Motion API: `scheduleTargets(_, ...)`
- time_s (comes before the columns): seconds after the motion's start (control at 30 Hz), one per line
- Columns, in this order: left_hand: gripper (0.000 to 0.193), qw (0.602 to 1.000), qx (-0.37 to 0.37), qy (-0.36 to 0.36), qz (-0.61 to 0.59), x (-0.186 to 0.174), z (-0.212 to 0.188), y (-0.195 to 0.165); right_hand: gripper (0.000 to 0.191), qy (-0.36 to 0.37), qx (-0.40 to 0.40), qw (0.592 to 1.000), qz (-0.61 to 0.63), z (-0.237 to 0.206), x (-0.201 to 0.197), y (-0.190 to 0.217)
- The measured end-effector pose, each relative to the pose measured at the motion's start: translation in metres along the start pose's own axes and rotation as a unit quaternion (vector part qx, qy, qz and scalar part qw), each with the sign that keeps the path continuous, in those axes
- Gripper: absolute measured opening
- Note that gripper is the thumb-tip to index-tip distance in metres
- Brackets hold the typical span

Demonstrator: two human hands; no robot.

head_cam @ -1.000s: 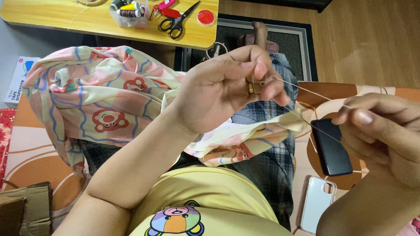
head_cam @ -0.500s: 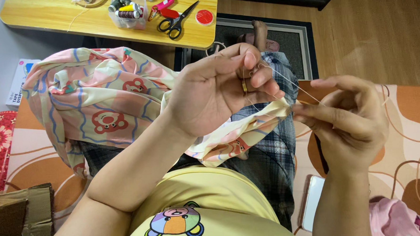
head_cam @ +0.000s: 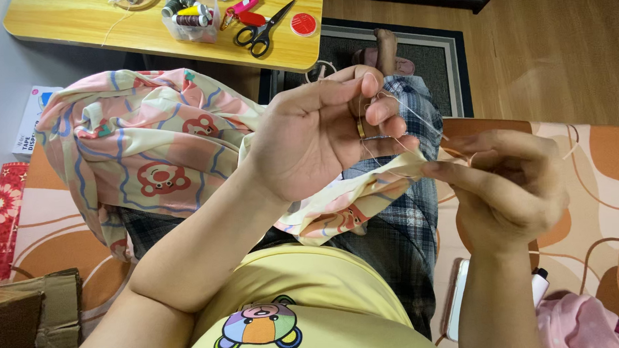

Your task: The person lies on a bed hand-sewing a patterned garment with a needle and thread, pulling stitches through the fabric and working along the seam area on their lap. A small table beside the bed holds sewing supplies including scissors and thread spools.

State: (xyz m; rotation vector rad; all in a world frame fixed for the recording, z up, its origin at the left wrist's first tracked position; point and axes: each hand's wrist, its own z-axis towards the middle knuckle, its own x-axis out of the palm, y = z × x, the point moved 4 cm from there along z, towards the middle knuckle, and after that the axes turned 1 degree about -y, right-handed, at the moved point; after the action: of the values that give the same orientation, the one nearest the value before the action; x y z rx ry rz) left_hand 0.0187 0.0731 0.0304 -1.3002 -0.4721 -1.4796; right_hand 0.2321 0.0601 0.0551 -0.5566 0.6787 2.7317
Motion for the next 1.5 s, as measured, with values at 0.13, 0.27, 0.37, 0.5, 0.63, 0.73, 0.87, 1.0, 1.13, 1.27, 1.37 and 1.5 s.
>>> scheduleTargets(0.13, 0.018, 1.0, 0.011, -0.017, -0.008, -0.01, 0.001, -0.001, 0.014, -0.051, 0.031, 0.996, 0.06, -0.007, -0.005, -0.002)
scheduleTargets(0.27, 0.017, 0.999, 0.037, -0.028, -0.017, -0.022, 0.002, -0.005, 0.015, -0.095, 0.07, 0.969, 0.216, -0.012, -0.016, -0.022)
scheduleTargets(0.37, 0.018, 0.997, 0.056, -0.047, -0.016, -0.029, 0.0, -0.01, 0.01, -0.092, 0.137, 0.911, 0.378, -0.021, -0.031, -0.042)
scheduleTargets(0.5, 0.015, 0.995, 0.049, -0.086, 0.002, -0.036, -0.003, -0.012, 0.008, -0.078, 0.187, 0.851, 0.484, -0.042, -0.055, -0.051)
scheduleTargets(0.63, 0.017, 0.997, 0.011, -0.08, -0.006, -0.036, -0.005, -0.007, 0.02, -0.078, 0.21, 0.871, 0.437, -0.059, -0.078, -0.057)
scheduleTargets(0.73, 0.019, 0.992, -0.029, -0.11, 0.048, -0.039, -0.005, 0.003, 0.014, -0.081, 0.215, 0.883, 0.409, -0.073, -0.095, -0.067)
scheduleTargets(0.87, 0.02, 0.964, -0.034, -0.131, 0.229, -0.043, -0.009, 0.009, 0.031, -0.138, 0.222, 0.839, 0.477, -0.11, -0.122, -0.082)
scheduleTargets(1.0, 0.019, 0.967, -0.025, -0.167, 0.191, -0.047, -0.013, 0.002, 0.037, -0.193, 0.216, 0.844, 0.452, -0.145, -0.155, -0.102)
scheduleTargets(1.13, 0.021, 0.972, -0.023, -0.198, 0.125, -0.048, -0.02, -0.011, 0.035, -0.22, 0.244, 0.858, 0.393, -0.165, -0.177, -0.116)
scheduleTargets(1.27, 0.023, 0.973, -0.012, -0.215, 0.081, -0.046, -0.027, -0.016, 0.033, -0.222, 0.264, 0.868, 0.357, -0.171, -0.18, -0.12)
scheduleTargets(1.37, 0.021, 0.988, -0.02, -0.145, 0.054, -0.037, -0.027, -0.019, 0.031, -0.219, 0.274, 0.875, 0.335, -0.171, -0.177, -0.118)
scheduleTargets(1.5, 0.021, 0.988, -0.025, -0.132, 0.073, -0.03, -0.029, -0.021, 0.029, -0.207, 0.284, 0.887, 0.298, -0.166, -0.173, -0.113)
